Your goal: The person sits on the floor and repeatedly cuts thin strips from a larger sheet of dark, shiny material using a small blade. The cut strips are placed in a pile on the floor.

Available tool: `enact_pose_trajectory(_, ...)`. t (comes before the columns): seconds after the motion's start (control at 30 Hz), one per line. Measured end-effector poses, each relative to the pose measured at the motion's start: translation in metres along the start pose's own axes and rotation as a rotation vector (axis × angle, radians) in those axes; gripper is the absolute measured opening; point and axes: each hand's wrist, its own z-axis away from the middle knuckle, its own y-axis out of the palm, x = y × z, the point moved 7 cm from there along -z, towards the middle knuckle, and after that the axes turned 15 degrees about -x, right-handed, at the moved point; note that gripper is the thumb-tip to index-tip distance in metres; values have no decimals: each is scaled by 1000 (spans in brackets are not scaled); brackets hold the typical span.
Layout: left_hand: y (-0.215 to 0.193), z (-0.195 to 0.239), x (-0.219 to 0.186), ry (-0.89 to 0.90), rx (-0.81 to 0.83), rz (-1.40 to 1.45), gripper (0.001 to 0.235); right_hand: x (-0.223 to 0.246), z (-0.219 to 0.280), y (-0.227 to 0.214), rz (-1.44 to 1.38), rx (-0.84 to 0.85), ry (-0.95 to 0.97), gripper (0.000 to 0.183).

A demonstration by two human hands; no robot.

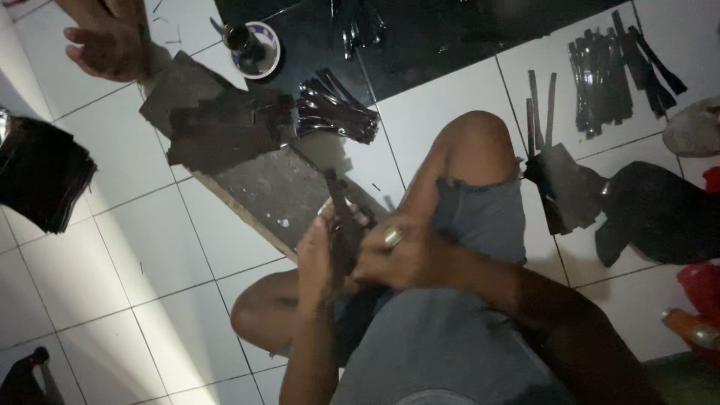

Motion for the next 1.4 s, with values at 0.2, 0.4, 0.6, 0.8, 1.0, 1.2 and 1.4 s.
enact_pose_trajectory(0.2, -22, 8, -53, 581, -266, -825, 28, 10, -5, 13, 100, 128, -48, 51)
enact_pose_trajectory(0.4, -7, 29, -55, 1122, 2, -1272, 46, -51, -30, 9, 300, 59, 296, 49)
enact_pose_trajectory(0.6, -3, 29, -53, 1160, -138, -1189, 25, -51, -37, 15, 294, 130, 338, 45)
enact_pose_trajectory(0.8, 1, 15, -46, 1144, -172, -1171, 28, -55, -39, 26, 335, 195, 230, 41)
enact_pose_trajectory(1.0, -14, 12, -39, 1160, -133, -1068, 25, -68, -35, 16, 119, 195, 371, 24)
enact_pose_trajectory(1.2, -16, 10, -41, 1116, -153, -1060, 21, -66, -47, 17, 115, 237, 287, 21)
enact_pose_trajectory(1.4, -16, 14, -39, 1152, -126, -1065, 18, -62, -41, 17, 206, 277, 161, 19)
